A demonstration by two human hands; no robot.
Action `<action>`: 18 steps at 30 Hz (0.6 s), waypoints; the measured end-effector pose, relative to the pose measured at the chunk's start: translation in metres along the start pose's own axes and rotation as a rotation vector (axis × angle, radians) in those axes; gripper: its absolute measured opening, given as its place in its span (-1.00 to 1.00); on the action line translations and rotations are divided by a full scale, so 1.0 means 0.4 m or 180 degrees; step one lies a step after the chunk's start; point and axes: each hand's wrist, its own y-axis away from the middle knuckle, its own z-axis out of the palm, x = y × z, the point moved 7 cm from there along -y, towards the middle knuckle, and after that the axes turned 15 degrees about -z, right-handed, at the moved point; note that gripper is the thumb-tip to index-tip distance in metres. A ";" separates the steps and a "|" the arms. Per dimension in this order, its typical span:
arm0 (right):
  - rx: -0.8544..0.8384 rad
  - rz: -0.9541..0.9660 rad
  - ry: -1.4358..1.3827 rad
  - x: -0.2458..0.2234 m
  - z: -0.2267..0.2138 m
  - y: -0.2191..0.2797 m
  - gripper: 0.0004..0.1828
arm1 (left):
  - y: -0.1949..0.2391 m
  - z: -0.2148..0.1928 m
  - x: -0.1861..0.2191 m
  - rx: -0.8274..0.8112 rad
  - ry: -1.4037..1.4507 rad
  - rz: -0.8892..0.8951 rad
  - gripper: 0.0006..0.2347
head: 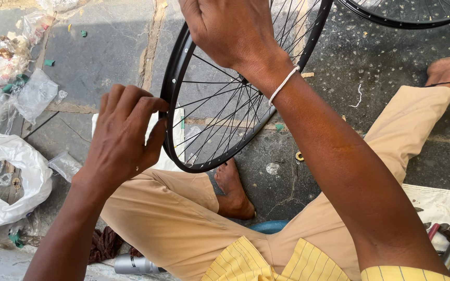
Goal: The person sits on the ground and works on a bicycle wheel, using their hands to manipulate the rim and spokes. They appear to be adjusting or securing components on the wheel's rim, possibly involving a small metal piece or valve.
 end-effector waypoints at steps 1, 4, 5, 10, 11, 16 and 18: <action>-0.0054 0.0031 -0.0038 0.006 0.000 0.005 -0.59 | -0.001 -0.001 0.004 0.0077 -0.0232 0.0065 -0.83; -0.0239 0.0186 -0.0198 0.017 0.004 0.019 -0.55 | -0.007 0.014 0.005 -0.0109 0.0348 -0.0123 -0.81; -0.0297 0.0267 -0.0271 0.021 0.005 0.019 -0.53 | -0.002 0.012 0.010 -0.0094 0.0229 -0.0044 -0.81; -0.0131 0.0074 -0.0205 0.010 -0.014 0.009 -0.55 | -0.001 -0.003 0.019 0.0032 -0.0254 0.0169 -0.83; -0.0131 0.0138 -0.0218 0.015 -0.015 0.018 -0.54 | -0.002 0.007 0.014 -0.0052 0.0055 0.0044 -0.82; -0.0315 0.0229 -0.0635 0.059 0.013 0.036 -0.49 | 0.001 0.065 -0.062 -0.0107 0.2942 -0.1088 -0.88; -0.0308 0.0267 -0.0832 0.090 0.003 0.052 -0.53 | -0.015 0.167 -0.064 -0.0832 0.4733 -0.1568 -0.93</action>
